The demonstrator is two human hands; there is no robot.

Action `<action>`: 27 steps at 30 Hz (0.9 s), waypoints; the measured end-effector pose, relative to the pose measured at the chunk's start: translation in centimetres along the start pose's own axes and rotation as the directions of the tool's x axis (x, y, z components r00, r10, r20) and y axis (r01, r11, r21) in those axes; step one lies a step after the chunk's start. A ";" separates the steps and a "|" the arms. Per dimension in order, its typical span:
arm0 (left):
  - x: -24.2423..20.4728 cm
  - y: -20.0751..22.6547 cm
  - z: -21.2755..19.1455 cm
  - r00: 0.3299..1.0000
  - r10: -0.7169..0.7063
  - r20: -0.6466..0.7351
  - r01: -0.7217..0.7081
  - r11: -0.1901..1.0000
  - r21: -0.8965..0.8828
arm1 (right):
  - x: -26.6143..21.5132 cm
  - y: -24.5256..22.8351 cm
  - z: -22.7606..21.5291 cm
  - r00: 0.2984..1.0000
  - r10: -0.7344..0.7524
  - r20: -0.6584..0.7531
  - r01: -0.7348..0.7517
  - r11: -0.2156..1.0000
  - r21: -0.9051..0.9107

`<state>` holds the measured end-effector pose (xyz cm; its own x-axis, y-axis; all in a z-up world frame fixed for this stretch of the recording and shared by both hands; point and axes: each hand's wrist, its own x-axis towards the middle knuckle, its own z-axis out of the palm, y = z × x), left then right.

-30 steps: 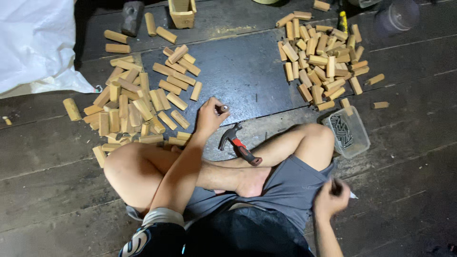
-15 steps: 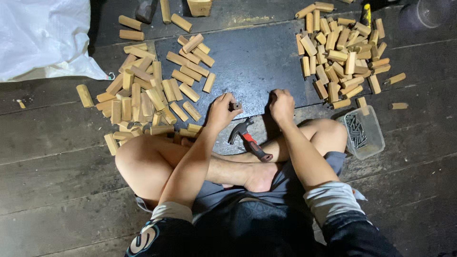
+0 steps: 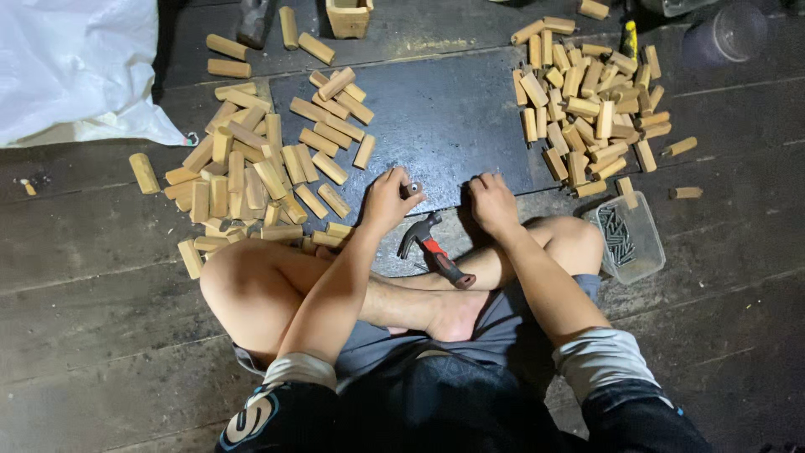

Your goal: The person sits on the floor and repeatedly applies glue to small wooden blocks, inserts a nail, and hammers it in. They then place the finished block into a pile and repeat the process with new blocks.

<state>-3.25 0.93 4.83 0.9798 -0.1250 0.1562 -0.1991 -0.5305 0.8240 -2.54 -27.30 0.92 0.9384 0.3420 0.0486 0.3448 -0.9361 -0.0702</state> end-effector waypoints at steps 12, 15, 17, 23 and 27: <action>0.3 0.0 0.1 0.999 -0.009 0.037 0.007 1.000 0.030 | 2.2 -7.8 -8.1 0.942 0.061 -0.330 0.191 0.713 0.675; 0.5 -2.5 1.8 0.999 -0.005 0.037 0.002 0.997 0.074 | 3.0 -8.6 -8.0 0.945 -0.036 -0.326 0.250 0.722 0.645; 0.7 -2.6 2.0 0.999 0.002 0.032 -0.005 0.997 0.079 | 3.3 -8.7 -7.8 0.951 -0.077 -0.300 0.257 0.737 0.625; 0.5 -2.5 2.3 0.999 0.028 0.028 -0.031 0.991 0.127 | 3.2 -8.5 -7.0 0.972 -0.137 -0.192 0.215 0.850 0.481; 0.6 -2.1 2.3 0.996 0.079 0.032 -0.084 0.980 0.179 | 3.8 -9.1 -7.3 0.985 -0.132 -0.113 0.166 0.913 0.372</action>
<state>-2.30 0.00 1.92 0.9598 -0.1935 0.2032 -0.2806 -0.6599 0.6970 -2.25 -18.12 9.02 0.8760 0.4512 0.1702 0.4782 -0.7675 -0.4268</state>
